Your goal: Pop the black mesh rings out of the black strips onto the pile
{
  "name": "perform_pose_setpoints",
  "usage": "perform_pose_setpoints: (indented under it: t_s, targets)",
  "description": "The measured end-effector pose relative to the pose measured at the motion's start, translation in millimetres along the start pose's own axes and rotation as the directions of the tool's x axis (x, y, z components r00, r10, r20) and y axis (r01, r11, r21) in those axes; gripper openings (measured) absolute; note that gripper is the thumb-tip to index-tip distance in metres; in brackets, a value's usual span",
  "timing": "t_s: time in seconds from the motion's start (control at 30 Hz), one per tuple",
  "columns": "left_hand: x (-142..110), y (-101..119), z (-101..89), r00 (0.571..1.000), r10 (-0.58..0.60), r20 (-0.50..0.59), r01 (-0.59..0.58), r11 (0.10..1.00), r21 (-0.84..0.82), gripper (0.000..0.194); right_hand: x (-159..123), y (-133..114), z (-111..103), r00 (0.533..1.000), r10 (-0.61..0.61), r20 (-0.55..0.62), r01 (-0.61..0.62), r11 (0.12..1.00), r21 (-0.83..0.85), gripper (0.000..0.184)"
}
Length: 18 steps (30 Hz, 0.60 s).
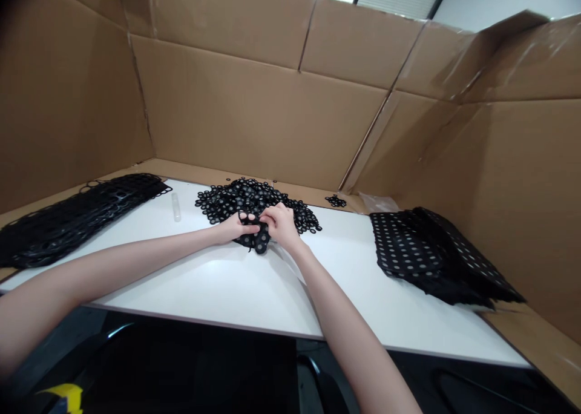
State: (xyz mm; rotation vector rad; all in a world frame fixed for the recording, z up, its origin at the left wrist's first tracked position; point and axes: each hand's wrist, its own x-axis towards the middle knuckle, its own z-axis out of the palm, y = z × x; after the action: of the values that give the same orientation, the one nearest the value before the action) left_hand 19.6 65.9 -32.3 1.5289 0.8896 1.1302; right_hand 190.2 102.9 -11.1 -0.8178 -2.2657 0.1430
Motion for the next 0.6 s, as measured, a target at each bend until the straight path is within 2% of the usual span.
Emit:
perform_pose_setpoints:
  t_s: [0.3, 0.37, 0.5, 0.6]
  targets:
    - [1.5, 0.1, 0.4, 1.000, -0.011, 0.015, 0.011, 1.000, -0.028, 0.031, 2.1, 4.7, 5.1, 0.998, 0.031, -0.055, -0.033, 0.999, -0.028, 0.024]
    - [2.1, -0.7, 0.5, 1.000, -0.011, 0.004, 0.011, 0.999, -0.033, 0.031, 1.7, 3.4, 5.7, 0.996, 0.022, -0.085, -0.028, 0.997, -0.071, 0.024]
    - [2.4, -1.9, 1.3, 1.000, -0.017, -0.010, 0.017, 0.999, -0.047, 0.031, 1.6, 3.9, 3.8, 0.989, -0.075, -0.129, 0.046, 0.975, -0.216, 0.023]
    - [2.3, -1.8, 1.9, 0.999, -0.037, -0.023, 0.036, 0.998, -0.059, 0.030, 2.2, 9.0, 1.2, 0.986, -0.057, -0.157, 0.019, 0.972, -0.234, 0.023]
